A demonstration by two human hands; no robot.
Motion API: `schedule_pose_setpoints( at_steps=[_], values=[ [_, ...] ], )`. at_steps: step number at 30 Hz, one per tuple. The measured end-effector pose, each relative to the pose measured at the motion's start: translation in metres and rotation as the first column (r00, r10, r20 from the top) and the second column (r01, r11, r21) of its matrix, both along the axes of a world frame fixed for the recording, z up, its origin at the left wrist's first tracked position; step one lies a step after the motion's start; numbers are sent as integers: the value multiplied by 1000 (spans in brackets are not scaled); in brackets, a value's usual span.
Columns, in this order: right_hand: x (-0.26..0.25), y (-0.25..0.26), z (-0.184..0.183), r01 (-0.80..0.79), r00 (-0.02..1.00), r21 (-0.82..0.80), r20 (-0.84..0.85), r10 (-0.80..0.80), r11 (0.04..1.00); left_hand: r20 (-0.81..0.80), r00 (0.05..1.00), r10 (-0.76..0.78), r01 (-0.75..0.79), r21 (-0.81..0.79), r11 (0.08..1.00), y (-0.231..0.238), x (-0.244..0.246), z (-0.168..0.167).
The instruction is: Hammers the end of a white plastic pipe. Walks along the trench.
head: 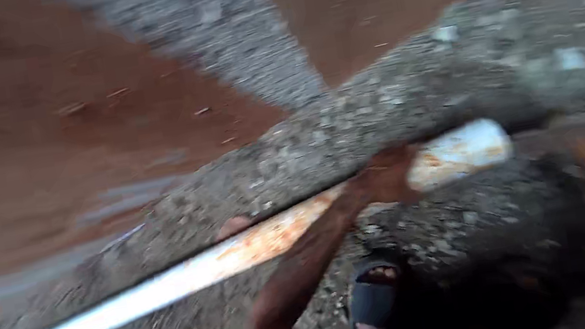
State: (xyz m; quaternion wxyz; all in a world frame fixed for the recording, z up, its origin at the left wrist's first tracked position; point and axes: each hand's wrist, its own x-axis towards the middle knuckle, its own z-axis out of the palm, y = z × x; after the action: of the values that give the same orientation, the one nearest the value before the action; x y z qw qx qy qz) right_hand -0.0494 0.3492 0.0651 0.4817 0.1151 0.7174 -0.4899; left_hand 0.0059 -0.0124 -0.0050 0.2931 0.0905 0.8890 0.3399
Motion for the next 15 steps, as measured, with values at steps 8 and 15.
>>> schedule_pose_setpoints(
  at_steps=[8,15],
  values=[
    [-1,11,-22,69,994,-46,82,-66,997,265,964,-28,81,-193,978,19,-22,-1],
    [-18,34,-11,267,953,-48,-134,-271,962,243,970,-19,70,-202,977,16,-21,4]
  ],
)
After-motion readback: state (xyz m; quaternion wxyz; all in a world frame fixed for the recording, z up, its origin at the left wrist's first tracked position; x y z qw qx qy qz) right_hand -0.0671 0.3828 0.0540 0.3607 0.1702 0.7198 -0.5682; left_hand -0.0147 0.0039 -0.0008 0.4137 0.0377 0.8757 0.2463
